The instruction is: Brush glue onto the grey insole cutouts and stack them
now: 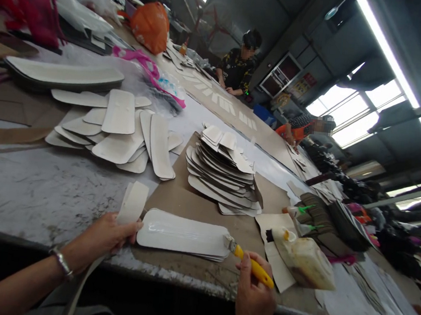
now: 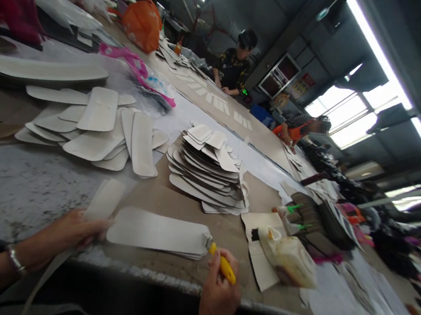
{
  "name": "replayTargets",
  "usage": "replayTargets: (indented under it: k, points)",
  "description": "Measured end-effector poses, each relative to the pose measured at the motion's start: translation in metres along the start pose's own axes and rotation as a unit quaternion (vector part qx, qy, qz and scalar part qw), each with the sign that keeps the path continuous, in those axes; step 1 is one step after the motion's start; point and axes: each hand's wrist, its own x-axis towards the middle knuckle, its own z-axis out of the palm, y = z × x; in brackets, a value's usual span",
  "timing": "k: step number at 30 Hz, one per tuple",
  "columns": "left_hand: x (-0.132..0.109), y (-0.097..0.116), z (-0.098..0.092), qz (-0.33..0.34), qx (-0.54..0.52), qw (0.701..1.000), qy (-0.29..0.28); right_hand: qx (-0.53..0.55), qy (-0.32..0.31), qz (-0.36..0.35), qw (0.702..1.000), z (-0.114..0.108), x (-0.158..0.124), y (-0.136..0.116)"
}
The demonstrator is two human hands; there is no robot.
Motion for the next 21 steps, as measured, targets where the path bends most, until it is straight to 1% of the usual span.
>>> replayTargets:
  k: [4,7,10,12,14,17,19,21]
  points:
    - [0.001,-0.002,0.000,0.005,0.002,1.000,0.007,-0.019,0.032,-0.138,0.990,0.009,-0.009,-0.003]
    - [0.001,-0.004,0.000,0.008,0.003,1.000,0.003,0.011,0.017,-0.199,0.980,0.014,-0.018,-0.014]
    - [0.001,-0.007,0.000,0.013,0.001,1.000,0.005,0.034,0.030,-0.219,0.975,0.009,-0.019,-0.019]
    - [0.001,-0.008,0.000,0.015,0.001,1.000,0.003,0.018,0.043,-0.229,0.972,0.005,-0.015,-0.013]
    - [0.001,-0.009,-0.001,0.016,0.003,1.000,0.003,-0.004,0.031,-0.247,0.968,0.004,-0.011,-0.004]
    - [-0.001,-0.008,-0.001,0.021,0.005,1.000,-0.002,-0.003,0.005,-0.273,0.962,0.013,-0.014,0.001]
    - [-0.003,-0.006,-0.002,0.027,0.004,1.000,-0.008,0.030,0.001,-0.269,0.963,0.023,-0.024,-0.009]
    - [-0.004,-0.004,-0.002,0.030,-0.001,1.000,-0.006,0.083,-0.014,-0.247,0.965,0.033,-0.037,-0.028]
